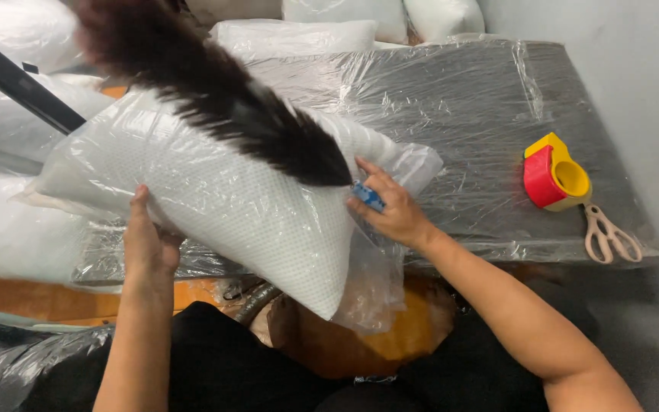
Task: A person is placing a pillow into a plastic bag, dusting it, and then using a vacuum cleaner to remove the air and compress the pillow for storage or shipping.
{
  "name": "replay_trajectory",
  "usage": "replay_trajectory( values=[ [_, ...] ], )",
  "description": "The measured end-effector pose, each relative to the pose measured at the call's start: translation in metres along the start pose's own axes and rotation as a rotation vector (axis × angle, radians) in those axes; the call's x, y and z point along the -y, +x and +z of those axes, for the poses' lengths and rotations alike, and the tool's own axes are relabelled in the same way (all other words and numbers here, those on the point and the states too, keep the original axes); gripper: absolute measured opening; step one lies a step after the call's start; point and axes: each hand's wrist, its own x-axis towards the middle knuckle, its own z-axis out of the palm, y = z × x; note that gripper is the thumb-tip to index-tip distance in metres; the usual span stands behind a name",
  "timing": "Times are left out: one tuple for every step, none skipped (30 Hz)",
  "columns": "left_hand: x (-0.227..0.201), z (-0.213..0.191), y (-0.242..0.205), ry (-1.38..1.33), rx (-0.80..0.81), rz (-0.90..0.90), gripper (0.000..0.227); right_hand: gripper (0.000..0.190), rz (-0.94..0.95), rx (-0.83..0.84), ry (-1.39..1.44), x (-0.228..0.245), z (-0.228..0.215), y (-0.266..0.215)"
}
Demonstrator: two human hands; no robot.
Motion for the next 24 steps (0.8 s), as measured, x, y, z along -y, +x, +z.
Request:
replay_trajectory(
  values=[
    [0.001, 0.000, 0.003, 0.037, -0.029, 0.046, 0.080, 0.028, -0.038, 0.008, 0.003, 0.000, 0.002, 0.000],
    [-0.006, 0.010, 0.000, 0.033, -0.025, 0.046, 0.080, 0.028, -0.039, 0.007, -0.002, 0.006, 0.001, 0.000],
    [-0.013, 0.018, -0.005, 0.093, -0.051, 0.180, 0.079, 0.027, -0.037, -0.006, 0.031, 0.012, 0.002, -0.002],
    [-0.020, 0.026, -0.009, 0.152, -0.077, 0.314, 0.078, 0.025, -0.034, -0.020, 0.065, 0.019, 0.003, -0.003],
    [-0.031, 0.035, -0.011, 0.154, -0.080, 0.312, 0.078, 0.025, -0.033, -0.018, 0.067, 0.010, 0.009, -0.009],
    [-0.041, 0.045, -0.012, 0.329, -0.016, 0.462, 0.073, 0.024, 0.099, -0.019, 0.126, 0.002, 0.015, -0.015],
    [-0.051, 0.054, -0.014, 0.502, 0.047, 0.609, 0.068, 0.026, 0.229, -0.017, 0.184, -0.007, 0.021, -0.020],
    [-0.057, 0.067, -0.007, 0.502, 0.042, 0.606, 0.068, 0.026, 0.229, -0.011, 0.185, 0.007, 0.018, -0.025],
    [-0.065, 0.080, 0.002, 0.521, 0.083, 0.645, 0.066, 0.028, 0.301, -0.041, 0.378, 0.020, 0.015, -0.026],
    [-0.073, 0.094, 0.011, 0.540, 0.125, 0.682, 0.064, 0.030, 0.373, -0.069, 0.571, 0.034, 0.012, -0.028],
    [-0.078, 0.112, 0.009, 0.539, 0.127, 0.690, 0.064, 0.030, 0.366, -0.073, 0.571, 0.030, 0.009, -0.026],
    [-0.082, 0.131, 0.008, 0.535, 0.195, 0.766, 0.059, 0.029, 0.375, -0.086, 0.575, 0.026, 0.006, -0.024],
    [-0.082, 0.148, 0.005, 0.527, 0.260, 0.829, 0.056, 0.029, 0.394, -0.091, 0.574, 0.022, 0.001, -0.026],
    [-0.083, 0.162, -0.001, 0.522, 0.259, 0.823, 0.056, 0.029, 0.398, -0.088, 0.568, 0.016, -0.005, -0.021],
    [-0.084, 0.177, -0.007, 0.486, 0.444, 0.798, 0.055, 0.029, 0.425, -0.094, 0.567, 0.010, -0.013, -0.017],
    [-0.085, 0.192, -0.013, 0.446, 0.627, 0.772, 0.054, 0.028, 0.453, -0.101, 0.565, 0.003, -0.020, -0.013],
    [-0.068, 0.191, -0.008, 0.439, 0.624, 0.771, 0.054, 0.028, 0.453, -0.097, 0.558, -0.008, -0.039, -0.009],
    [-0.050, 0.191, -0.002, 0.616, 0.443, 0.864, 0.051, 0.028, 0.475, -0.105, 0.558, -0.020, -0.058, -0.004],
    [-0.031, 0.191, 0.002, 0.794, 0.259, 0.946, 0.049, 0.027, 0.501, -0.119, 0.562, -0.031, -0.076, -0.003],
    [-0.002, 0.176, 0.015, 0.792, 0.262, 0.943, 0.049, 0.027, 0.505, -0.120, 0.558, -0.038, -0.084, -0.004],
    [0.026, 0.162, 0.031, 0.783, 0.176, 0.791, 0.064, 0.027, 0.529, -0.138, 0.562, -0.045, -0.092, -0.003],
    [0.053, 0.149, 0.046, 0.772, 0.092, 0.640, 0.079, 0.026, 0.553, -0.156, 0.565, -0.052, -0.100, -0.002],
    [0.061, 0.144, 0.038, 0.774, 0.098, 0.637, 0.079, 0.026, 0.558, -0.161, 0.565, -0.056, -0.103, -0.006],
    [0.068, 0.138, 0.029, 0.805, 0.183, 0.341, 0.101, 0.026, 0.585, -0.179, 0.571, -0.059, -0.105, -0.011]
  ],
)
